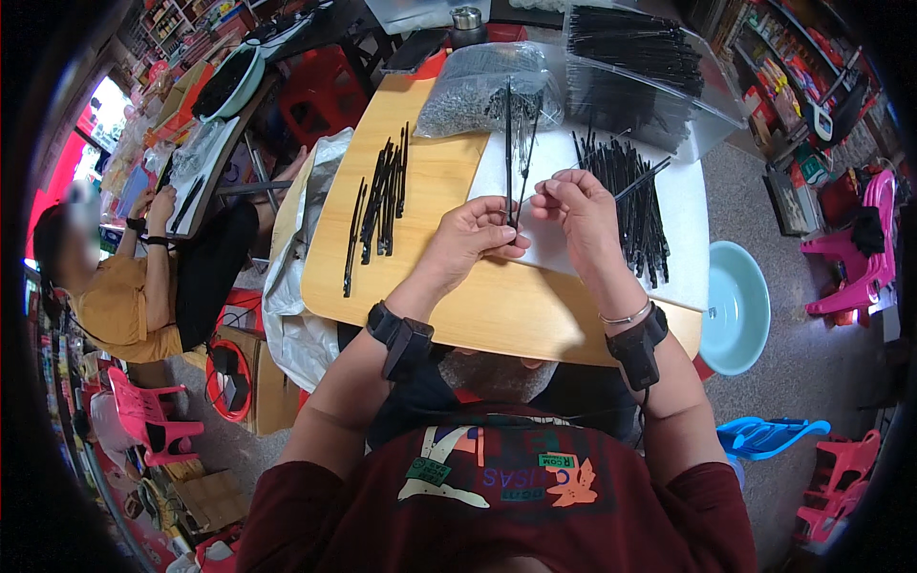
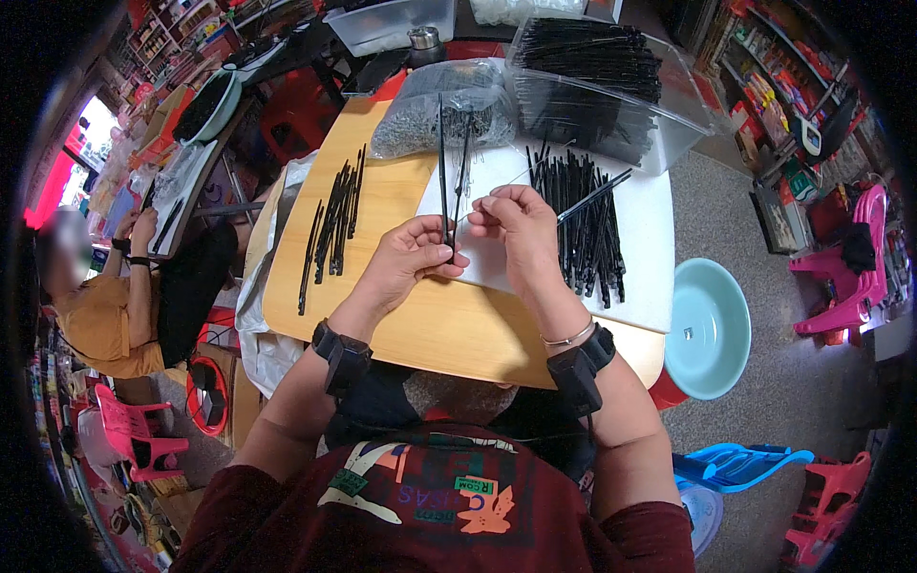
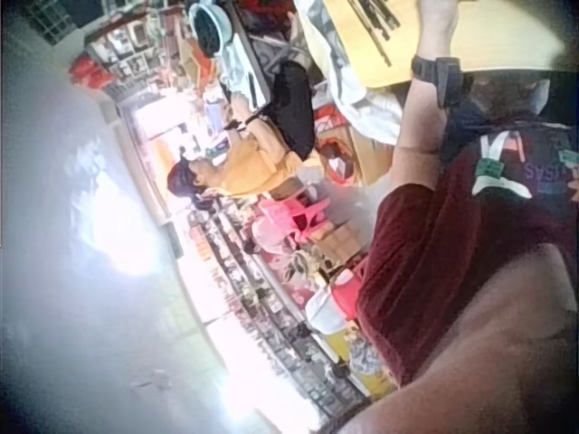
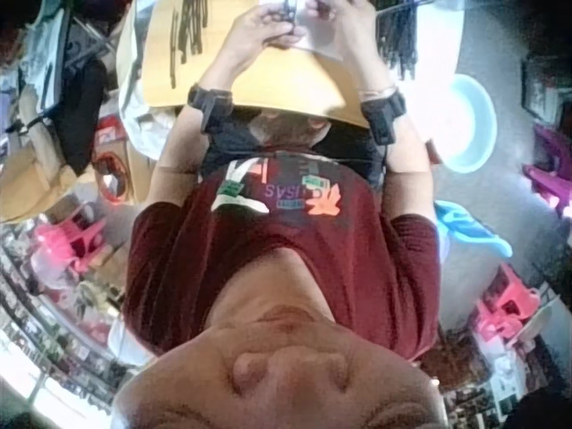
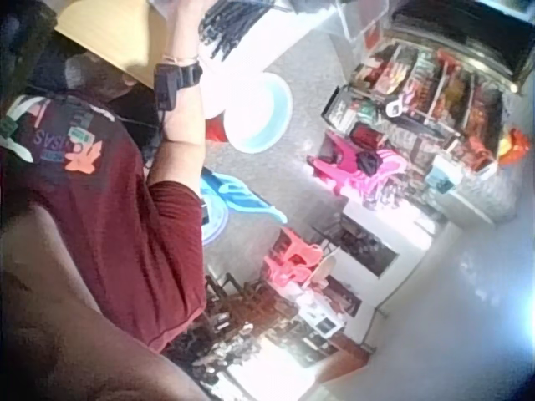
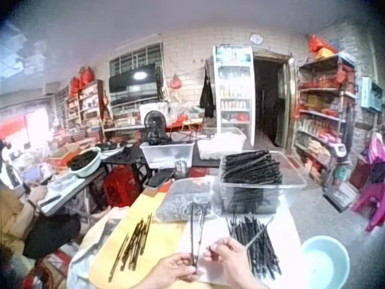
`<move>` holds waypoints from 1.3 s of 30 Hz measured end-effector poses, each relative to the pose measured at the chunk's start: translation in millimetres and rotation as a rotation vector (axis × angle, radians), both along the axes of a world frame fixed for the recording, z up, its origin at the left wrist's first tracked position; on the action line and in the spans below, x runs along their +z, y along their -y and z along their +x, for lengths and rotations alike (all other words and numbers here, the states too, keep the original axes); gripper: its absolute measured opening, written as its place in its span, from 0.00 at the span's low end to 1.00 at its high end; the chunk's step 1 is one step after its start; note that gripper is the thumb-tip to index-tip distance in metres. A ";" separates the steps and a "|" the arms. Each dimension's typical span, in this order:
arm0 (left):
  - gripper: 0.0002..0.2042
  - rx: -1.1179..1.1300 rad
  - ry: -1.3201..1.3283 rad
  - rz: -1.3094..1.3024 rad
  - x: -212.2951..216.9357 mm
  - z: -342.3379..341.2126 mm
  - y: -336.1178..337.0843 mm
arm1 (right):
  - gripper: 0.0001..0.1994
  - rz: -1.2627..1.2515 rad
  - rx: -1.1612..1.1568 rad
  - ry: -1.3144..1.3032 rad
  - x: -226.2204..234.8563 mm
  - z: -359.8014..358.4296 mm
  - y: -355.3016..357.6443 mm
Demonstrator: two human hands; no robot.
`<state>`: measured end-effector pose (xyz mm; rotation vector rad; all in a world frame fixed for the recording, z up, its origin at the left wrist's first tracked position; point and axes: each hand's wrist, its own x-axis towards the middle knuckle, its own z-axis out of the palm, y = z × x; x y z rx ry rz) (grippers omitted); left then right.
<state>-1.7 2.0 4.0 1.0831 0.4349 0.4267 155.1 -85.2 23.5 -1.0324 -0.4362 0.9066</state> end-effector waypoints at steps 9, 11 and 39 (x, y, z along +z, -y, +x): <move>0.16 0.008 -0.044 0.046 -4.7 -1.5 -3.7 | 0.02 0.021 0.154 -0.052 -8.4 0.7 2.7; 0.17 -0.005 -0.053 0.053 -4.1 -1.2 -3.4 | 0.02 0.003 0.180 -0.059 -11.3 -0.9 2.7; 0.06 0.065 -0.063 0.204 -5.8 -3.4 -0.2 | 0.03 0.107 0.234 0.292 -5.2 -15.5 6.0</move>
